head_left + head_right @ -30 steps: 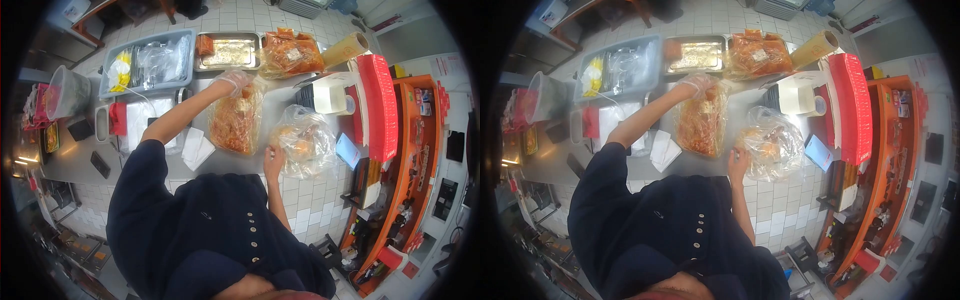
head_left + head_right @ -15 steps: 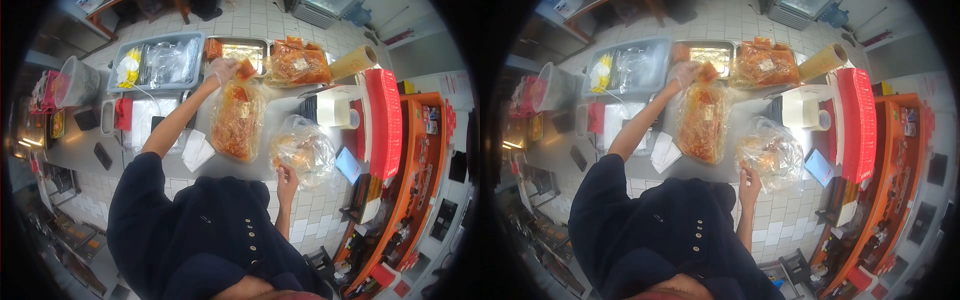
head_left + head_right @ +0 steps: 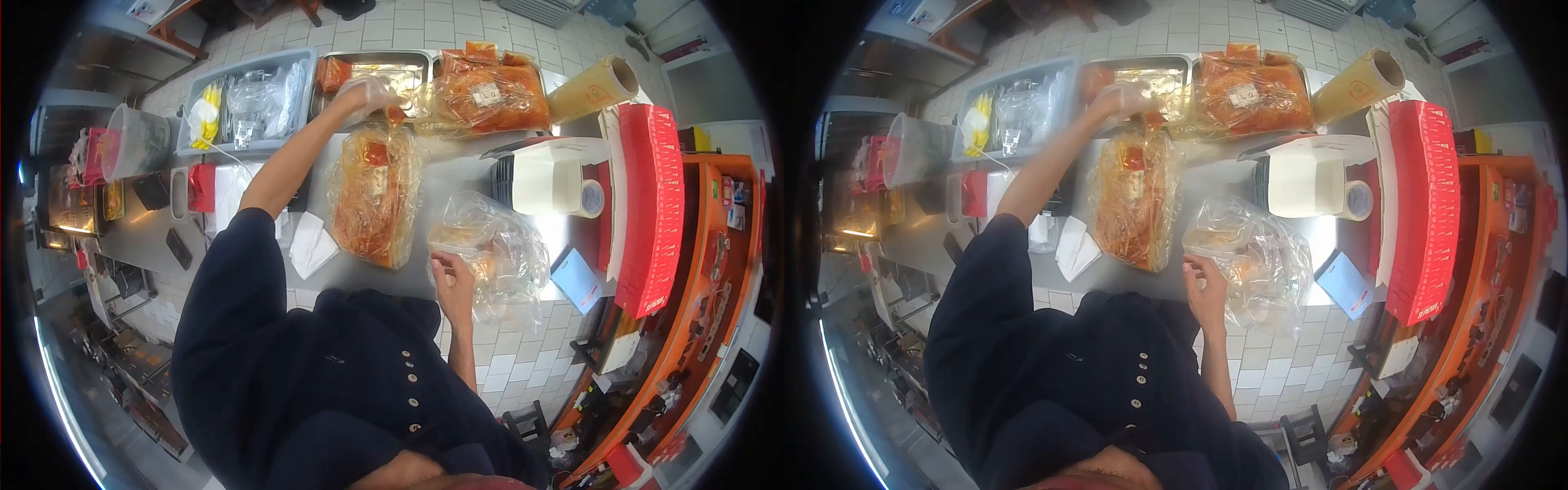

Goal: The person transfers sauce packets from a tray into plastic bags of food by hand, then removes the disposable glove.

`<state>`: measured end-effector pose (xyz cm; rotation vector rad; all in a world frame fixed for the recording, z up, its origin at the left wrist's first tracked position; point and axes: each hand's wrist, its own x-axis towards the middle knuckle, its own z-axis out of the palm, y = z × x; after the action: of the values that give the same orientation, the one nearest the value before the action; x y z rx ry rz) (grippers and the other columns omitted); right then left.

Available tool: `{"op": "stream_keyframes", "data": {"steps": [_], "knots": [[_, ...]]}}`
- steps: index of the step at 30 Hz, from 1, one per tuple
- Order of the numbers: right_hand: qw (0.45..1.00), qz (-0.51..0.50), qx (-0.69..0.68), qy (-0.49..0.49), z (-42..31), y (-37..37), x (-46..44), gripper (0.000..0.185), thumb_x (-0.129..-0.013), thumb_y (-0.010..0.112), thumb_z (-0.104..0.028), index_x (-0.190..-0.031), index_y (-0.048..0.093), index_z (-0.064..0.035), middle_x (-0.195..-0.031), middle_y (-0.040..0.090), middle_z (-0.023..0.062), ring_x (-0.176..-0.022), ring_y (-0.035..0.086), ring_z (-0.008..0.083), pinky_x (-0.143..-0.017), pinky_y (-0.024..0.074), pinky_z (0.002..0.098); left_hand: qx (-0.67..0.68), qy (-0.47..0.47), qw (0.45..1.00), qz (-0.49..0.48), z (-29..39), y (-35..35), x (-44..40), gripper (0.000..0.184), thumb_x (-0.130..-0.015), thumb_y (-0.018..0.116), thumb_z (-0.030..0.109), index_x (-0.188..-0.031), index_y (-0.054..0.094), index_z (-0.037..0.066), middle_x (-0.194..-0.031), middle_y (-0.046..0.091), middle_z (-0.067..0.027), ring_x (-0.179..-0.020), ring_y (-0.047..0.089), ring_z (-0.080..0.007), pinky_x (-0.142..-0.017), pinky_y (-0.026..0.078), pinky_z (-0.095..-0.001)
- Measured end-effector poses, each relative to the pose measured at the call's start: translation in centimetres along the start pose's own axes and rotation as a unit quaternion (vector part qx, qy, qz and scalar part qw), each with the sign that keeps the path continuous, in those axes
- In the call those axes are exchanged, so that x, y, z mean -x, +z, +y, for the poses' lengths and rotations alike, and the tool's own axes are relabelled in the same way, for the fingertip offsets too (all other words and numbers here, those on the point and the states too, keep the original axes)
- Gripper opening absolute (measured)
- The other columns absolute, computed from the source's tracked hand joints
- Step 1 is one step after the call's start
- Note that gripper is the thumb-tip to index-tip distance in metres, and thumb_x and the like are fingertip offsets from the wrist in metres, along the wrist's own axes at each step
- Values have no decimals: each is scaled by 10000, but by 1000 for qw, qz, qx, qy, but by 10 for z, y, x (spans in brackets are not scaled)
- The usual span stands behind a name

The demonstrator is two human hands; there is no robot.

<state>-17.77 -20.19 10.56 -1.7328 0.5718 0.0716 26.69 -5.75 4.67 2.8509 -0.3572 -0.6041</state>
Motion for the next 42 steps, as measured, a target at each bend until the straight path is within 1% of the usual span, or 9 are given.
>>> {"op": "stream_keyframes", "data": {"steps": [3, 10, 16, 17, 23, 27, 32, 35, 42], "knots": [[1000, -11, -9, 0, 7, -2, -4, 215, -1028, 670, -154, -1175, 742, -16, -1101, 757, 96, -995, 710, 187, -856, 556, 331, -6, 170, 960, -222, 3, 4, 3, 632, -768, 790, 536, -1282, 744, 171, -947, 765, -107, -878, 703, -235, -747, 553, -407], [992, 9, -31, -124, -24, 16, -33, 207, -1002, 679, -160, -1149, 736, -25, -1056, 732, 130, -949, 701, 224, -799, 542, 349, -39, 100, 977, -185, -4, -4, 18, 636, -859, 765, 527, -1339, 701, 116, -1232, 739, -138, -1113, 695, -310, -960, 516, -415], [976, 157, 35, -145, -10, 84, -141, 344, -952, 756, -173, -1245, 683, -8, -1082, 684, 124, -842, 651, 191, -723, 530, 334, 226, 87, 969, -39, -25, -20, 66, 867, -902, 807, 485, -1536, 500, -21, -1447, 630, -225, -1334, 615, -274, -1136, 474, -362], [980, 163, 41, -108, -13, 83, -150, 383, -941, 768, -176, -1269, 665, -6, -1076, 674, 125, -813, 640, 187, -702, 522, 331, 410, 110, 903, -55, -27, -15, 78, 671, -961, 770, 419, -1468, 595, 15, -1319, 714, -152, -1203, 674, -213, -1029, 532, -323], [978, 157, 2, -134, -13, 52, -132, 410, -943, 773, -172, -1302, 652, -13, -1012, 684, 89, -769, 611, 148, -673, 513, 303, 391, 202, 886, 145, -10, -28, 118, 400, -1030, 690, 423, -929, 674, 36, -724, 601, 6, -687, 533, -121, -677, 502, -326], [981, 142, -28, -128, -17, 30, -100, 370, -962, 756, -163, -1292, 665, -21, -1007, 697, 69, -779, 613, 124, -662, 506, 285, 230, 223, 933, 166, 1, -44, 166, 406, -1044, 672, 391, -858, 629, 32, -701, 580, -24, -677, 523, -133, -645, 479, -338], [984, 117, -44, -125, -16, 22, -75, 265, -964, 734, -151, -1198, 713, -30, -1019, 715, 89, -789, 637, 154, -664, 499, 313, 434, 270, 818, 262, 6, -62, 208, 373, -1061, 636, 368, -847, 644, 61, -689, 572, -73, -622, 499, -167, -610, 460, -341], [986, 99, -42, -127, -29, 22, -64, 249, -965, 734, -158, -1178, 723, -28, -993, 723, 90, -788, 645, 150, -662, 492, 307, 90, 330, 854, 391, 14, -108, 214, 369, -1059, 639, 403, -889, 672, 77, -720, 615, -38, -637, 520, -135, -612, 462, -324], [988, 35, -28, -151, -25, 29, -50, 261, -971, 726, -175, -1185, 722, -27, -966, 721, 96, -783, 645, 169, -664, 492, 315, 146, 197, 917, 315, -23, -134, 131, 394, -1025, 674, 455, -955, 702, 68, -771, 653, -75, -692, 547, -156, -647, 475, -361]]}}
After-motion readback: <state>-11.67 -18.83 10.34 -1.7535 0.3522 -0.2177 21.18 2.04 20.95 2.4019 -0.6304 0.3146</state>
